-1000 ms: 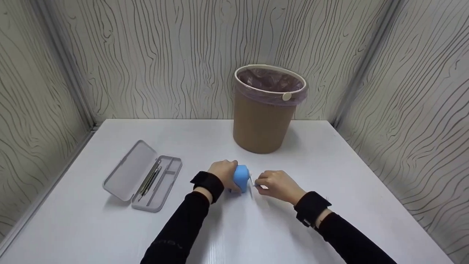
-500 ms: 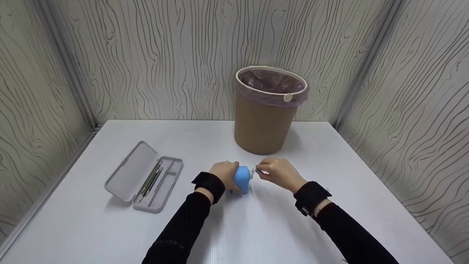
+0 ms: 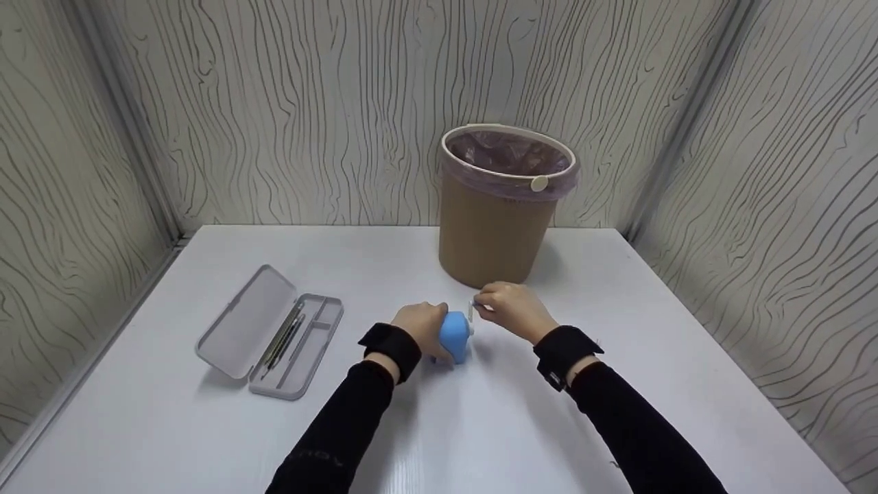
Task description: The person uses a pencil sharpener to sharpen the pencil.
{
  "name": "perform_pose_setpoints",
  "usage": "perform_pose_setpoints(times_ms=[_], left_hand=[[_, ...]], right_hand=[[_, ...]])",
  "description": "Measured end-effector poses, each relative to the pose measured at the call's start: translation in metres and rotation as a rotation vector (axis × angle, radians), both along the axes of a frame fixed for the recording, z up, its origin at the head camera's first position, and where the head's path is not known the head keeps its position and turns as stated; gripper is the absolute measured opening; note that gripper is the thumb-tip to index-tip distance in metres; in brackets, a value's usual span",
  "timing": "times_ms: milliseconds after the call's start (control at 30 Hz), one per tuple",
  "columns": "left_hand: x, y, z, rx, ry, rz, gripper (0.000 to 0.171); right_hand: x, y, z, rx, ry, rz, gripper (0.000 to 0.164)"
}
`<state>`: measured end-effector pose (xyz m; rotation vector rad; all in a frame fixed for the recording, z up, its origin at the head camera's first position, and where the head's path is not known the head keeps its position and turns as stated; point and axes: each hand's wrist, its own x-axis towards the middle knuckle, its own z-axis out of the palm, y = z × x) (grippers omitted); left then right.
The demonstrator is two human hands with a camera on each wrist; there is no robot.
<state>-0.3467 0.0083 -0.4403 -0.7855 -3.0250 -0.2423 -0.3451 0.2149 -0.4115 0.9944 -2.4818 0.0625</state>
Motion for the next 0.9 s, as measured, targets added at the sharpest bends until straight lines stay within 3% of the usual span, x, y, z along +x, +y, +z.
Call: perform_pose_setpoints(times_ms=[200,400,700,900], left_hand=[[0.001,-0.001,0.000,0.005,-0.011,-0.005,0.082],[0.000,-0.002,0.001,0.014,0.005,-0.010,0.078],[-0.001,-0.001,-0.002,0.015,0.020,-0.003,0.078],[-0.001,-0.001,-0.002,0.017,0.018,-0.005,0.077]], right_hand=[[-0.012,-0.007,-0.011,0.037,-0.030,-0.058,0.009],[-0.020,-0.011,-0.026,0.066,-0.038,-0.057,0.005],[-0.014,-0.009,-0.042,0.113,-0.046,-0.064,0.011],[-0.011,-0.007,-0.050,0.094,-0.021,-0.037,0.005]])
